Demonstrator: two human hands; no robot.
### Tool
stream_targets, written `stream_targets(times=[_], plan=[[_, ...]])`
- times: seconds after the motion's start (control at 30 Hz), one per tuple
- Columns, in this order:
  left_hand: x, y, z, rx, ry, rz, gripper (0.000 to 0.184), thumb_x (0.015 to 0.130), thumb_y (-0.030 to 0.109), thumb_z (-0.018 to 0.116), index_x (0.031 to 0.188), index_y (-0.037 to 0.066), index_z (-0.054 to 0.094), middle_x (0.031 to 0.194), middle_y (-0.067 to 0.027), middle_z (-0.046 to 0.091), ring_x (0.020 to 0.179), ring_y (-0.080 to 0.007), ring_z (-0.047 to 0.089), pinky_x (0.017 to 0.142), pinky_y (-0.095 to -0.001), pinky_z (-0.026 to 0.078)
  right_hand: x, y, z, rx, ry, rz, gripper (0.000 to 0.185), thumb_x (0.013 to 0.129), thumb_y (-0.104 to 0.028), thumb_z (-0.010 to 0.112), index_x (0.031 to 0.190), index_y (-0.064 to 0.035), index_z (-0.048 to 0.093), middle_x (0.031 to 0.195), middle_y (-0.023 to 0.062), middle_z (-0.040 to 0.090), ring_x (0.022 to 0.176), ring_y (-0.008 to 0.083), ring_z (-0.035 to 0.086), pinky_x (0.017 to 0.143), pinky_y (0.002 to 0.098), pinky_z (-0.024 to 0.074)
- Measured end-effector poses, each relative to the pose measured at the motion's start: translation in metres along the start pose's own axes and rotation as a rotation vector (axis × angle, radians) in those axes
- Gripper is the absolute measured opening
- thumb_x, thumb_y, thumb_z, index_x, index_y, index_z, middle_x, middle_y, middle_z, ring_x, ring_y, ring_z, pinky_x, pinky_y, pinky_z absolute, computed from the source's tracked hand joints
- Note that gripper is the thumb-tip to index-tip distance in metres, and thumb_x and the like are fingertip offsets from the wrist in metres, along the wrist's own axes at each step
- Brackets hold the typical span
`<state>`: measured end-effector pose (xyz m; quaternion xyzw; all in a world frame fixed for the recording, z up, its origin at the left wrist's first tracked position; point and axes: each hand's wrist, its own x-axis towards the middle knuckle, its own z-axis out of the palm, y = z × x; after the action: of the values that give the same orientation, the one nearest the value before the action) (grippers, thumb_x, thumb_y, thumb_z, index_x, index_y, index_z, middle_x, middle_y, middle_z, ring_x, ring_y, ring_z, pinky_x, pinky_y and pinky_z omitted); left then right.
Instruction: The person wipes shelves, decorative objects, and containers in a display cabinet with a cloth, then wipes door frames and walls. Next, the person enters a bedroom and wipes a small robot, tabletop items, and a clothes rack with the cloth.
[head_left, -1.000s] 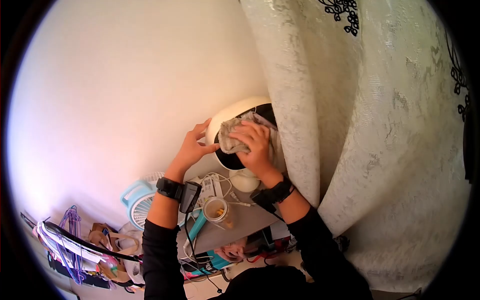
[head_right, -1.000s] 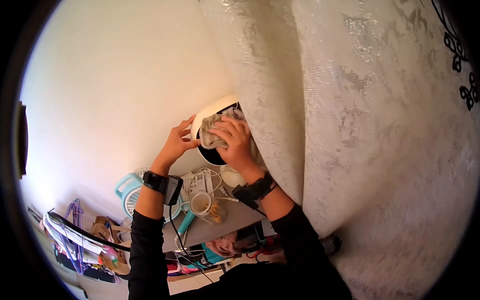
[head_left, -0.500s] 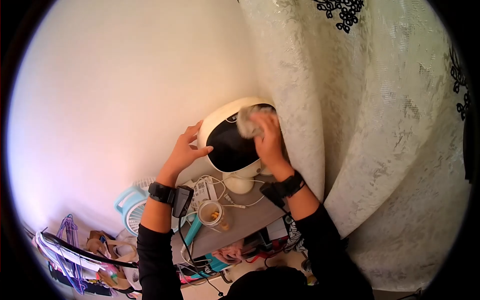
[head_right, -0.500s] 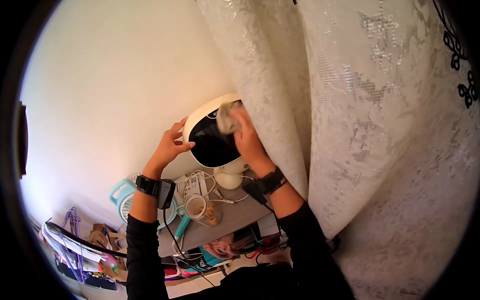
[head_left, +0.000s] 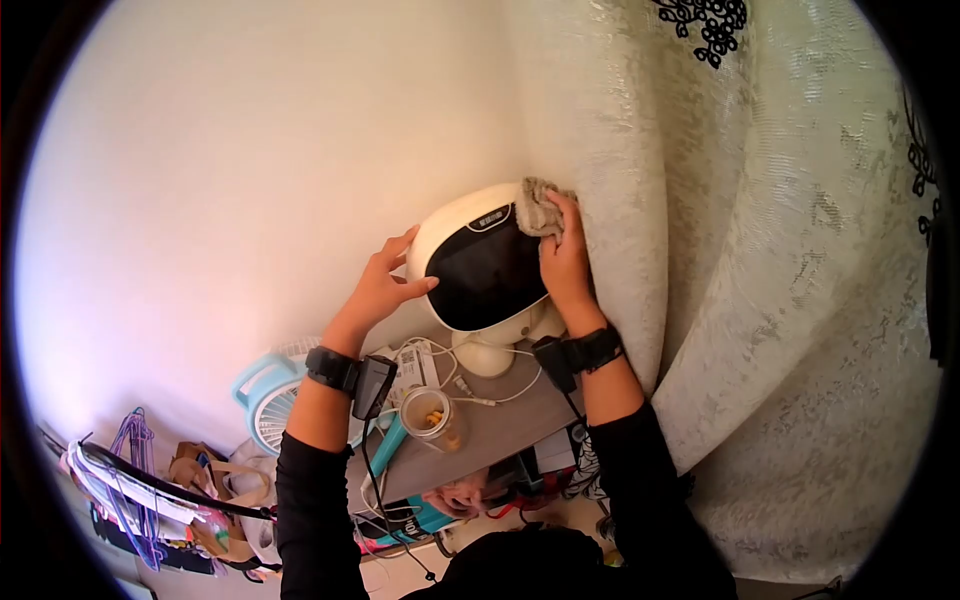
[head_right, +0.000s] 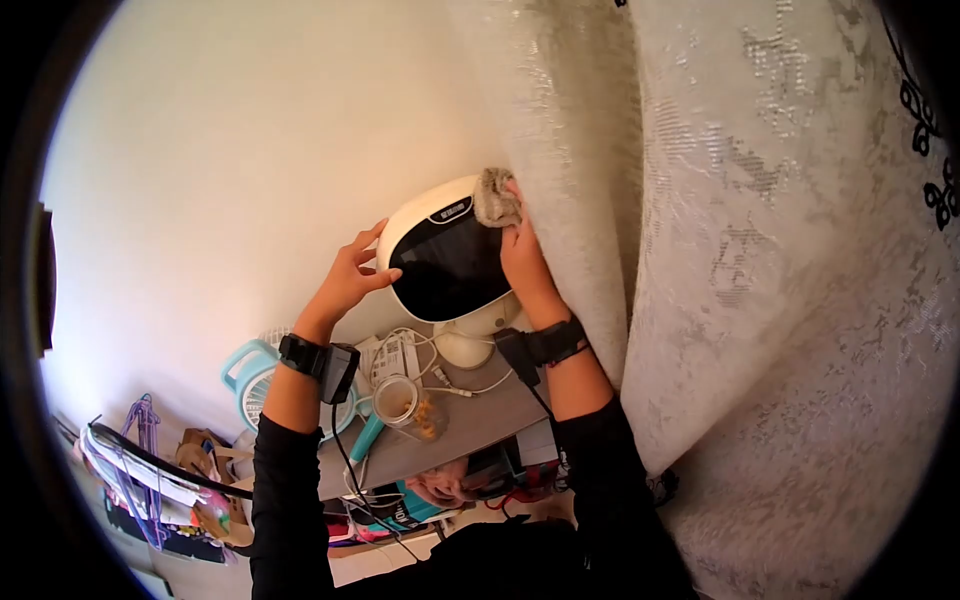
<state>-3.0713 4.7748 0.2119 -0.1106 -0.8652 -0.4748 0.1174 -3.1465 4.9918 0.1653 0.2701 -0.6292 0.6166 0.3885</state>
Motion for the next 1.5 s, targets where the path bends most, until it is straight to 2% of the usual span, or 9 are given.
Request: stream_targets(times=[0.17, 0.37, 0.57, 0.77, 0.9, 1.03, 1.13, 1.37, 1.5], plan=[[0.001, 0.001, 0.000, -0.009, 0.002, -0.003, 0.074, 0.064, 0.014, 0.069, 0.127, 0.006, 0.030, 0.117, -0.0095, 0.041, 0.112, -0.0265, 0.040, 0.068, -0.0271, 0.046, -0.041, -0.003, 0.009, -0.179, -0.017, -0.151, 0.043, 0.053, 0.011, 0.036, 0.089, -0.0034, 0.056, 0.093, 0.0109, 0.054, 0.094, 0.0302, 0.044, 0.086, 0.0357, 0.0327], [0.002, -0.006, 0.001, 0.020, 0.012, 0.035, 0.073, 0.064, 0.015, 0.069, 0.126, 0.007, 0.031, 0.120, -0.0091, 0.039, 0.109, -0.0269, 0.041, 0.074, -0.0312, 0.044, -0.104, -0.011, -0.005, -0.267, -0.216, -0.125, 0.043, 0.055, 0.013, 0.038, 0.091, -0.0019, 0.056, 0.095, 0.0108, 0.052, 0.090, 0.0312, 0.046, 0.083, 0.0366, 0.0369], [-0.001, -0.007, 0.005, 0.020, 0.037, 0.071, 0.072, 0.064, 0.018, 0.069, 0.125, 0.008, 0.032, 0.118, -0.0102, 0.039, 0.106, -0.0277, 0.041, 0.084, -0.0367, 0.038, -0.060, -0.049, 0.004, 0.065, 0.092, -0.006, 0.044, 0.059, 0.017, 0.037, 0.098, 0.0012, 0.053, 0.102, 0.0150, 0.050, 0.100, 0.0279, 0.046, 0.087, 0.0312, 0.0348], [0.003, -0.026, 0.004, -0.032, 0.021, 0.103, 0.072, 0.065, 0.015, 0.068, 0.126, 0.011, 0.030, 0.117, -0.0088, 0.036, 0.107, -0.0257, 0.037, 0.076, -0.0339, 0.044, -0.038, -0.056, 0.039, -0.312, -0.333, -0.415, 0.039, 0.062, 0.004, 0.048, 0.098, -0.0100, 0.057, 0.105, 0.0046, 0.050, 0.099, 0.0215, 0.044, 0.083, 0.0356, 0.0303], [0.002, -0.022, 0.005, 0.030, 0.026, 0.182, 0.071, 0.066, 0.015, 0.067, 0.126, 0.012, 0.029, 0.117, -0.0082, 0.035, 0.107, -0.0252, 0.037, 0.073, -0.0334, 0.045, -0.050, -0.042, 0.044, -0.412, -0.238, -0.518, 0.034, 0.064, 0.002, 0.048, 0.094, -0.0105, 0.057, 0.104, 0.0043, 0.050, 0.098, 0.0210, 0.044, 0.083, 0.0370, 0.0312], [0.001, -0.017, 0.004, -0.002, 0.016, 0.078, 0.071, 0.066, 0.016, 0.066, 0.126, 0.014, 0.028, 0.118, -0.0076, 0.033, 0.107, -0.0255, 0.036, 0.073, -0.0345, 0.045, -0.022, -0.025, 0.011, -0.495, -0.203, -0.414, 0.030, 0.067, 0.005, 0.045, 0.090, -0.0089, 0.058, 0.107, 0.0095, 0.049, 0.100, 0.0228, 0.044, 0.083, 0.0347, 0.0353], [0.000, -0.014, 0.005, -0.012, 0.008, 0.085, 0.071, 0.067, 0.018, 0.066, 0.126, 0.013, 0.027, 0.119, -0.0078, 0.032, 0.107, -0.0261, 0.036, 0.072, -0.0341, 0.046, -0.008, 0.007, -0.010, -0.150, -0.033, -0.013, 0.040, 0.063, 0.014, 0.039, 0.096, -0.0031, 0.053, 0.109, 0.0159, 0.047, 0.105, 0.0311, 0.042, 0.091, 0.0343, 0.0331], [0.000, -0.016, 0.005, -0.023, 0.008, 0.050, 0.072, 0.067, 0.018, 0.066, 0.126, 0.012, 0.027, 0.120, -0.0078, 0.031, 0.108, -0.0263, 0.036, 0.072, -0.0343, 0.047, -0.091, -0.021, 0.027, -0.348, -0.152, -0.244, 0.034, 0.057, 0.006, 0.045, 0.082, -0.0126, 0.060, 0.096, 0.0034, 0.052, 0.095, 0.0234, 0.043, 0.082, 0.0404, 0.0319], [0.000, -0.013, 0.003, -0.019, -0.004, 0.079, 0.070, 0.067, 0.022, 0.064, 0.126, 0.011, 0.028, 0.120, -0.0080, 0.036, 0.108, -0.0229, 0.036, 0.078, -0.0355, 0.044, -0.085, -0.028, 0.011, -0.307, -0.227, -0.303, 0.030, 0.057, 0.006, 0.046, 0.080, -0.0096, 0.059, 0.096, 0.0061, 0.052, 0.091, 0.0247, 0.045, 0.080, 0.0374, 0.0351]])
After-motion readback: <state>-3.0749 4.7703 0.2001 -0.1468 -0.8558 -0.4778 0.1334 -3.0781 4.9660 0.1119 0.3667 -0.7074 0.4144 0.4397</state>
